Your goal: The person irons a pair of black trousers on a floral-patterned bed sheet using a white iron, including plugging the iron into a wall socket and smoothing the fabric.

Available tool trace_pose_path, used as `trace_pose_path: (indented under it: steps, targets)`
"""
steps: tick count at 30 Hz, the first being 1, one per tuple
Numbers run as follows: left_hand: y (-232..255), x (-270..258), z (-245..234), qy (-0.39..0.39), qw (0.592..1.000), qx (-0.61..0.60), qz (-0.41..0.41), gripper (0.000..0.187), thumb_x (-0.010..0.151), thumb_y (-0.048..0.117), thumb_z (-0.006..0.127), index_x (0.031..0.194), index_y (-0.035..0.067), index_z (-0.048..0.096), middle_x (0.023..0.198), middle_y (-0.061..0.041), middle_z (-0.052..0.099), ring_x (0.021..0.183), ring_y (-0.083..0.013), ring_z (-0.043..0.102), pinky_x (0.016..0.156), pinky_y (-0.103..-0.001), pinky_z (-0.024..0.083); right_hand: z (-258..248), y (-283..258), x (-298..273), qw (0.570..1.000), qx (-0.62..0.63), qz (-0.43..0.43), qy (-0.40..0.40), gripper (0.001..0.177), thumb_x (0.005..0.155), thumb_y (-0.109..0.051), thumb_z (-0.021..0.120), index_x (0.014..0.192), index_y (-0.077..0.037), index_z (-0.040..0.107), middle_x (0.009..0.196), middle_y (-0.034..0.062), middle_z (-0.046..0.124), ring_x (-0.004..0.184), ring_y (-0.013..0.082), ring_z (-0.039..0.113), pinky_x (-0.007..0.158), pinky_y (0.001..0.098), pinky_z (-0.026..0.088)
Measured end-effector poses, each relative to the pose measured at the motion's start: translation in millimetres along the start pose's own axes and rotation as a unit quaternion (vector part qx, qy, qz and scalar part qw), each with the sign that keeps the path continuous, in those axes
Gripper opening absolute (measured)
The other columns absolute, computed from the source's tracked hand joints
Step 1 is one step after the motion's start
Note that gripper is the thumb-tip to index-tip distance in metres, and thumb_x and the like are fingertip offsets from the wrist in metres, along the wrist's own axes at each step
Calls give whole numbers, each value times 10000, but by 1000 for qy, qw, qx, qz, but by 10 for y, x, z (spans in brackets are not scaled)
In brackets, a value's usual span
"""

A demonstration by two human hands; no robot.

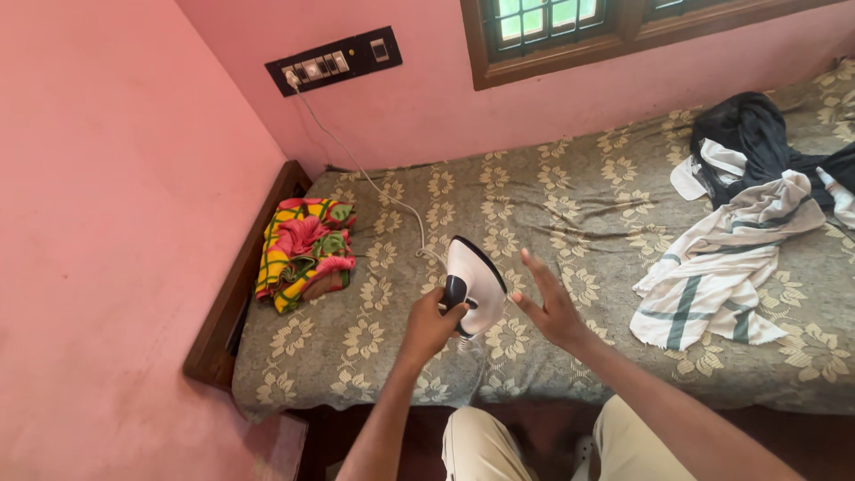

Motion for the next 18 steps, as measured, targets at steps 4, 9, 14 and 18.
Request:
trace_pose_path:
  steps: [4, 9, 14, 18]
  targets:
    - [-108, -70, -27, -49, 999, -21, 5, 383, 875, 179, 735, 1186, -37, 680, 904, -186, 749, 718, -197, 739, 585, -322, 607, 426, 278, -310, 937, 203, 229, -168, 902, 929, -681, 396, 1627, -130, 246, 1678, 191, 273, 1548, 367, 241, 1213, 545, 259]
    - [-185, -217, -43, -80, 997, 3, 13, 340, 881, 185, 731, 1140, -33, 704, 903, -151, 742, 739, -149, 745, 592, -287, 627, 467, 225, -445, 928, 231, 217, -198, 987, 880, -782, 412, 1612, -136, 269, 1673, 189, 276, 1554, 393, 233, 1221, 595, 238]
    - [-228, -170, -12, -44, 997, 37, 59, 338, 868, 185, 768, 1107, -47, 712, 943, -169, 731, 801, -233, 732, 665, -359, 586, 517, 180, -355, 929, 236, 239, -155, 1028, 840, -819, 384, 1626, -188, 179, 1687, 170, 205, 1546, 377, 193, 1209, 602, 227]
    - [-322, -99, -112, -11, 991, 84, 99, 300, 849, 176, 761, 1081, -12, 763, 986, -149, 743, 890, -271, 749, 780, -394, 582, 647, 284, -329, 914, 231, 272, -194, 973, 850, -801, 366, 1623, -221, 253, 1697, 142, 239, 1555, 350, 220, 1206, 613, 221]
Point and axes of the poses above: each hand's wrist, its own x-axis towards the middle knuckle, its own z-axis out of the palm, y = z × x, the point moved 7 cm from there along x, towards the middle knuckle
